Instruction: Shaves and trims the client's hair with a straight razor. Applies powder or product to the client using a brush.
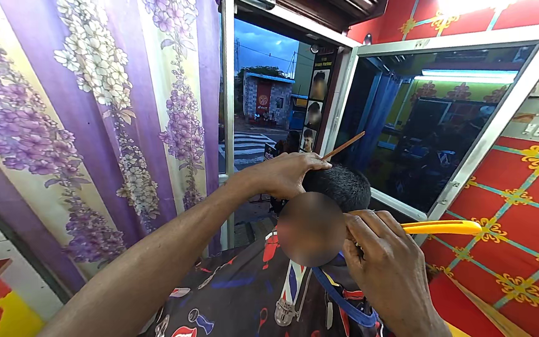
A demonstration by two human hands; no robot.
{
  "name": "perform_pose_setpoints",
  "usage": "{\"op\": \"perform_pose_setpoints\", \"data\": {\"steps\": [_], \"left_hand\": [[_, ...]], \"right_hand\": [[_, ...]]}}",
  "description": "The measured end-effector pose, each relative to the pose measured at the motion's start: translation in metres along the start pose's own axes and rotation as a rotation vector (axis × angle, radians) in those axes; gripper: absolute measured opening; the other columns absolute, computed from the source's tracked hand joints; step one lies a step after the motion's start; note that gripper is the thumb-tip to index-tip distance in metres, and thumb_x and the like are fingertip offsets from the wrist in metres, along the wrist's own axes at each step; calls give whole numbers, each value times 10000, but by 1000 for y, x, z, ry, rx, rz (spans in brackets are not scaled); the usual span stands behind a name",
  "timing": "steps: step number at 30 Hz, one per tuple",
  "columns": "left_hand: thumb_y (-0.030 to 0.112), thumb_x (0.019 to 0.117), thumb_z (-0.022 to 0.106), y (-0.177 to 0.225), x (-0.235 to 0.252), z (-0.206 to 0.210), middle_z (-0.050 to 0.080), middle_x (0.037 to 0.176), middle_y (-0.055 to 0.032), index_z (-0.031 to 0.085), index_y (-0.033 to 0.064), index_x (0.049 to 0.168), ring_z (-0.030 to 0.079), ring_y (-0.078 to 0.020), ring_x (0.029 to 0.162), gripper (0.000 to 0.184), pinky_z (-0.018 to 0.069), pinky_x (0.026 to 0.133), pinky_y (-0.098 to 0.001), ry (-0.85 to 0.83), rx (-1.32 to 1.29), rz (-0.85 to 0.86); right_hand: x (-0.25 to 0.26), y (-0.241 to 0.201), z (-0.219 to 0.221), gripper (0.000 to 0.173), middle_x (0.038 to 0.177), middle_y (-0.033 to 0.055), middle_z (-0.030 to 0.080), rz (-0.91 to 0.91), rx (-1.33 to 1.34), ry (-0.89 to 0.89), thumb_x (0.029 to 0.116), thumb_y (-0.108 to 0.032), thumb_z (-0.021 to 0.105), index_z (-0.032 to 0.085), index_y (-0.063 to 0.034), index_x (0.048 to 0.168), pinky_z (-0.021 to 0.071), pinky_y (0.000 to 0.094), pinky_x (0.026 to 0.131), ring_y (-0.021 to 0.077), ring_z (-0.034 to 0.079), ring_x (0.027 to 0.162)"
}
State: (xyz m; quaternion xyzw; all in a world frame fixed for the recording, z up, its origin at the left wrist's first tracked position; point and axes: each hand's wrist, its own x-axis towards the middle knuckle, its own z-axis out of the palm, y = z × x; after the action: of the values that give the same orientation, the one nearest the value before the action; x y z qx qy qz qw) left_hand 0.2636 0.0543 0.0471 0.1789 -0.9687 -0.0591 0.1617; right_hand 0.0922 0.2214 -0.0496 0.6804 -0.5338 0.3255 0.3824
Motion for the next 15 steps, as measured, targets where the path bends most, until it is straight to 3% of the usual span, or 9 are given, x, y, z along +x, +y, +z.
{"op": "perform_pose_setpoints", "data": {"steps": [3, 5, 6, 8, 10, 11, 12, 13, 15], "left_hand": [[568, 802, 805, -3, 0, 2, 479, 1555, -77, 481, 138, 1542, 487, -224, 1398, 915, 419, 1110, -528, 2, -13, 30], [501, 841, 801, -8, -5, 0, 537, 1490, -97, 515, 111, 1511, 555, -198, 1318, 826, 474, 1085, -445, 104, -102, 67], [423, 866, 798, -12, -13, -1, 587, 1409, -115, 564, 85, 1462, 620, -189, 1184, 724, 530, 995, -402, 247, -183, 76], [249, 953, 719, -17, -44, 1, 674, 1252, -98, 669, 60, 1297, 697, -128, 885, 396, 605, 744, -307, 769, -255, 26], [162, 1020, 634, -15, -87, 17, 667, 1219, -70, 660, 34, 1253, 687, -105, 866, 268, 605, 730, -271, 1342, -163, -94], [136, 1041, 591, -9, -107, 32, 635, 1255, -67, 618, 17, 1304, 673, -112, 891, 290, 599, 730, -280, 1542, -129, -131], [145, 1066, 532, 5, -124, 53, 602, 1299, -48, 550, 20, 1385, 663, -103, 930, 343, 594, 750, -284, 1630, -129, -161], [190, 1090, 472, 26, -134, 79, 589, 1274, -7, 512, 57, 1422, 648, -77, 911, 360, 586, 741, -274, 1663, -166, -177], [451, 1087, 427, 70, -140, 135, 635, 1171, 162, 511, 302, 1431, 647, 14, 879, 384, 568, 741, -192, 1588, -345, -145]], "right_hand": [[-6, 3, 3, 214, 945, -32, 702, -9, 84, -25, 966, -215, 575, 775, -192, 1036, 514, 320, 648, 172, 653, 878], [-13, 7, 1, 189, 981, -68, 713, -15, 249, -10, 980, -227, 596, 774, -217, 1043, 536, 282, 743, 107, 647, 924], [-19, 9, 0, 173, 993, -79, 720, -14, 339, 4, 985, -233, 609, 770, -225, 1047, 530, 269, 777, 84, 644, 944], [-36, 8, 2, 153, 1013, -73, 734, 19, 474, 36, 999, -254, 632, 767, -228, 1065, 533, 260, 823, 68, 652, 970], [-58, -3, 6, 154, 1031, -46, 732, 101, 537, 72, 1008, -248, 640, 754, -214, 1106, 541, 264, 874, 74, 658, 986], [-69, -11, 7, 177, 1045, -22, 727, 163, 548, 88, 1010, -230, 636, 752, -201, 1141, 535, 266, 892, 88, 651, 1001], [-78, -21, 8, 202, 1055, 8, 721, 233, 555, 101, 1011, -206, 629, 753, -181, 1167, 529, 271, 896, 106, 644, 1013], [-87, -32, 8, 225, 1065, 43, 713, 303, 572, 101, 1011, -170, 619, 753, -155, 1191, 533, 281, 904, 127, 644, 1024], [-102, -61, 5, 270, 1083, 113, 699, 417, 663, 54, 993, -62, 593, 751, -84, 1211, 553, 302, 914, 168, 651, 1033]]}}
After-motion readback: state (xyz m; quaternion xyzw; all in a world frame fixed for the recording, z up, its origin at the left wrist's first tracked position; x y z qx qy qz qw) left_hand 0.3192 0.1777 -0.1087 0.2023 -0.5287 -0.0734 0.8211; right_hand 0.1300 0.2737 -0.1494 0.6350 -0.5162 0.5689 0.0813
